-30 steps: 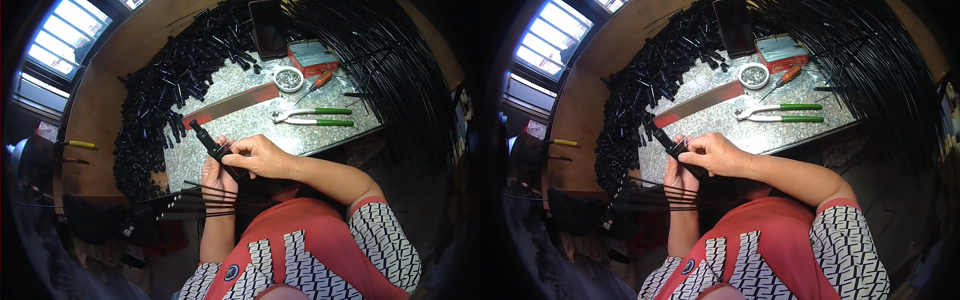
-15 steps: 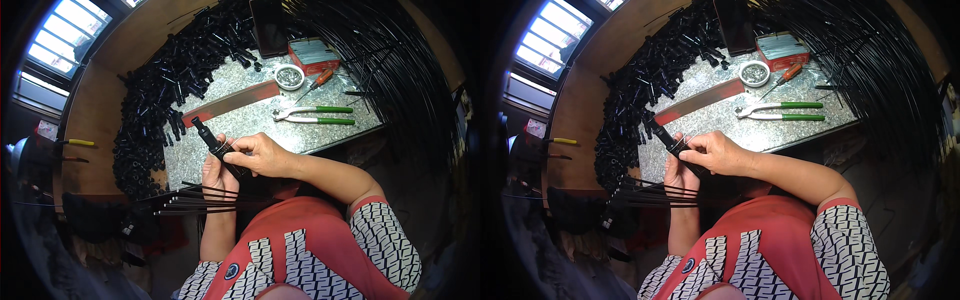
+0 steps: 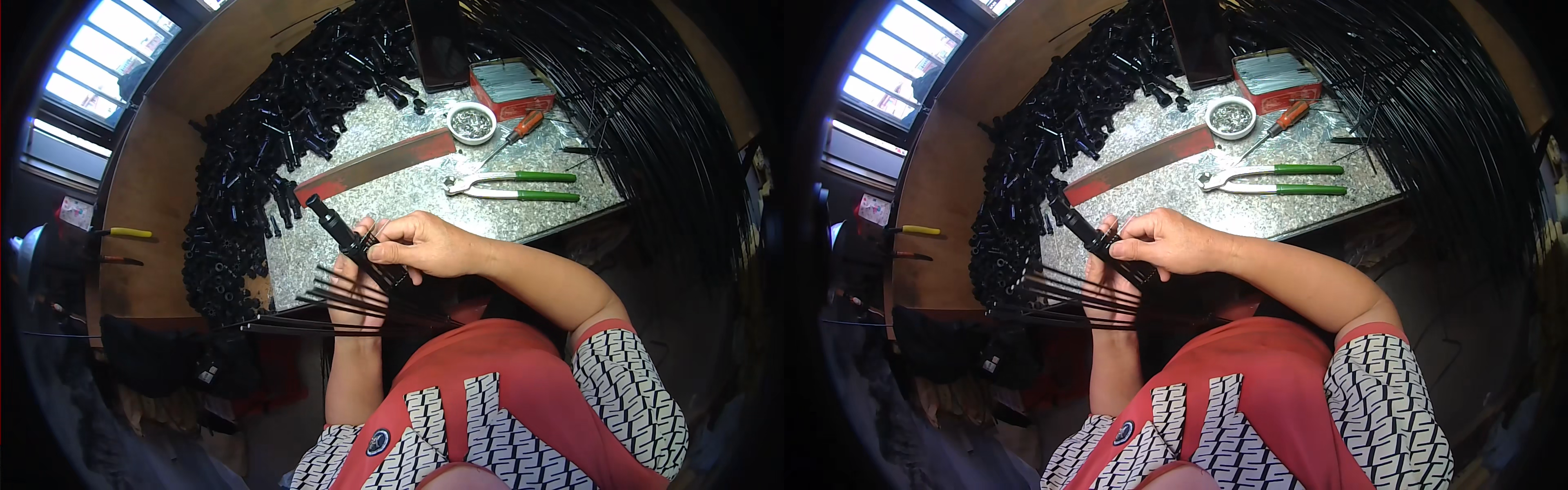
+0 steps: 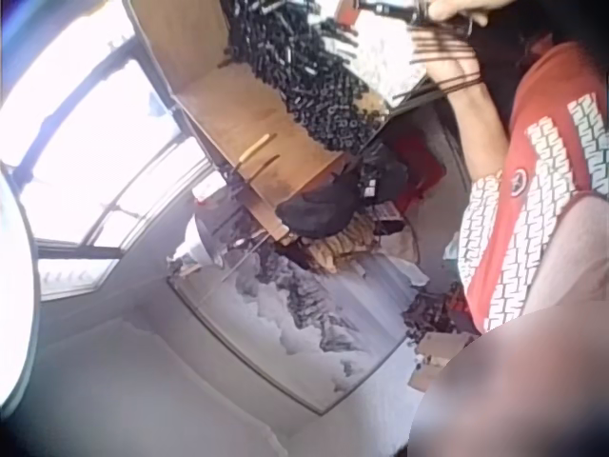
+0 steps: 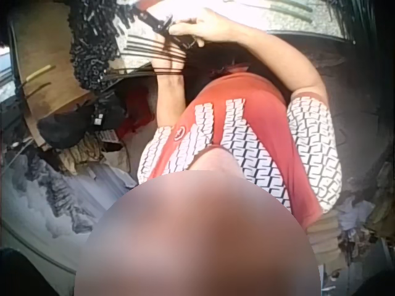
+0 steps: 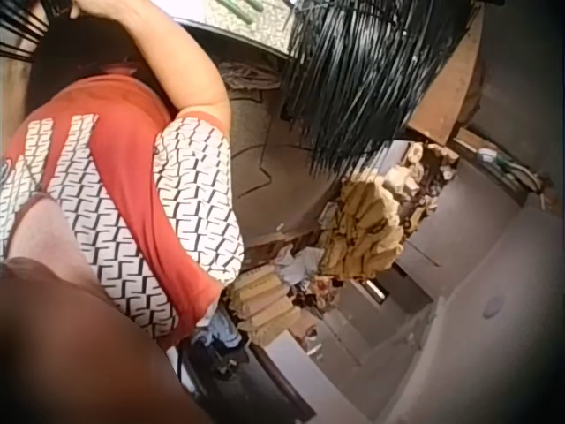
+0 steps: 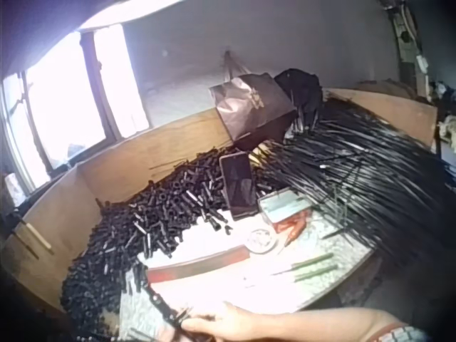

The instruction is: Assembling bundles of black wires by securing them with connectors or ties at a workbench.

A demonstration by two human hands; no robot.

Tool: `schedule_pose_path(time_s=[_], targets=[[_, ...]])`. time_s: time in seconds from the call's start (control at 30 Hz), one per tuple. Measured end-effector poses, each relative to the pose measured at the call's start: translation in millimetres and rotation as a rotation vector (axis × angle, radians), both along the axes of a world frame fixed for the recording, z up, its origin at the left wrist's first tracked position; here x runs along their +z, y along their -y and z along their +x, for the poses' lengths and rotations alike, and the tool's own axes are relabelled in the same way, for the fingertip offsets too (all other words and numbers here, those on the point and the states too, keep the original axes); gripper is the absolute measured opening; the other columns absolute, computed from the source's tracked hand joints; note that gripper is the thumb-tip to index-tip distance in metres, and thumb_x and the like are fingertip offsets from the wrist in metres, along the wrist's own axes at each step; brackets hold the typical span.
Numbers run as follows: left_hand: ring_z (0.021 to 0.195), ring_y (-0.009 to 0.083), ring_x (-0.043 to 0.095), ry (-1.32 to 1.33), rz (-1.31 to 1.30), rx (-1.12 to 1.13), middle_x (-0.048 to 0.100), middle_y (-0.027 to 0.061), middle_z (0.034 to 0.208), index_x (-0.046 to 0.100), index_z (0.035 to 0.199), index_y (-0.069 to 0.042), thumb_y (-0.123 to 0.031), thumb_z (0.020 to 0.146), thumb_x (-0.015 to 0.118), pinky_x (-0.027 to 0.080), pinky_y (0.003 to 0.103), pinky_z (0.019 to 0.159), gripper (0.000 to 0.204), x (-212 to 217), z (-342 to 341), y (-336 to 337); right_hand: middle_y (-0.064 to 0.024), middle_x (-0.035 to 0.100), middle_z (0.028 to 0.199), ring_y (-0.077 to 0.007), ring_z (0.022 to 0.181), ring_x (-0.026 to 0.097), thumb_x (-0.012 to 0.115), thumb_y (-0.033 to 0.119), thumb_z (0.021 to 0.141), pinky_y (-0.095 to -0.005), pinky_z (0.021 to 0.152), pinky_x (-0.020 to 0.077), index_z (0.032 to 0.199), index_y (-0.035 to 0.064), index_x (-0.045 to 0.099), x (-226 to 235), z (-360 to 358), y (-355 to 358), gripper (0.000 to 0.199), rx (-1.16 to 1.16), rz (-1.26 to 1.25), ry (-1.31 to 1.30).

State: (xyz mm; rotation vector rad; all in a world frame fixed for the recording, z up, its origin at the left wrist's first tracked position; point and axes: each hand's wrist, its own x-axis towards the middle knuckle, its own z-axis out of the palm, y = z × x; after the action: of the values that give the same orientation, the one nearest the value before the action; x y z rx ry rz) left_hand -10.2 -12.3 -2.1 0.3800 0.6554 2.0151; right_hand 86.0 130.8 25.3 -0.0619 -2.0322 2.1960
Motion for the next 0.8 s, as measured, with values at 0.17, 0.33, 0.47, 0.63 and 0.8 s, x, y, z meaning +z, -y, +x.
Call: schedule_pose_path(time_s=[0.17, 0.33, 0.47, 0.63, 0.8], targets=[[0.13, 0.0358, 0.037, -0.067, 0.053, -0.027, 0.042, 0.0264, 0.134, 0.042, 0.129, 0.009, -0.018, 0.094, 0.048, 0.03, 0.046, 0.11, 0.044, -8, -5, -4, -0.0037, 0.057, 0.066, -0.0092, 0.048, 0.055, 0.057, 0.029, 0.092, -0.023, 0.045, 0.0433, 0.078, 0.0004, 0.063, 1, -3, -7, 0.033, 0.081, 0.008, 0.017], [0.132, 0.0345, 0.034, -0.046, 0.065, -0.125, 0.037, 0.0244, 0.139, 0.038, 0.132, 0.009, -0.019, 0.093, 0.05, 0.03, 0.046, 0.11, 0.05, 0, -9, -4, -0.0019, 0.055, 0.066, -0.0083, 0.048, 0.055, 0.056, 0.029, 0.093, -0.0233, 0.045, 0.0427, 0.077, 0.0012, 0.062, 0, -6, -4, 0.032, 0.09, -0.006, 0.019], [0.133, 0.0337, 0.033, -0.137, 0.051, -0.096, 0.033, 0.0248, 0.141, 0.032, 0.136, 0.007, -0.025, 0.089, 0.057, 0.028, 0.045, 0.111, 0.062, 6, -6, -6, -0.0021, 0.056, 0.067, -0.0081, 0.049, 0.055, 0.056, 0.028, 0.093, -0.0225, 0.045, 0.0426, 0.078, 0.0012, 0.06, 2, -5, -3, 0.032, 0.066, -0.027, 0.019], [0.133, 0.0343, 0.033, 0.012, 0.077, -0.142, 0.033, 0.0247, 0.142, 0.035, 0.134, 0.004, -0.024, 0.089, 0.059, 0.031, 0.046, 0.109, 0.059, -3, -11, 0, -0.0021, 0.056, 0.067, -0.0087, 0.052, 0.057, 0.057, 0.027, 0.091, -0.0231, 0.05, 0.0436, 0.079, 0.0016, 0.057, 2, -2, -5, 0.028, 0.131, 0.045, 0.037], [0.134, 0.036, 0.031, 0.014, 0.069, -0.139, 0.025, 0.026, 0.146, 0.037, 0.134, 0.004, -0.026, 0.09, 0.058, 0.029, 0.046, 0.11, 0.058, -4, -11, 2, -0.0018, 0.056, 0.066, -0.0085, 0.053, 0.057, 0.058, 0.027, 0.09, -0.0232, 0.05, 0.0426, 0.078, 0.0029, 0.056, 5, -1, -3, 0.027, 0.136, 0.057, 0.049]])
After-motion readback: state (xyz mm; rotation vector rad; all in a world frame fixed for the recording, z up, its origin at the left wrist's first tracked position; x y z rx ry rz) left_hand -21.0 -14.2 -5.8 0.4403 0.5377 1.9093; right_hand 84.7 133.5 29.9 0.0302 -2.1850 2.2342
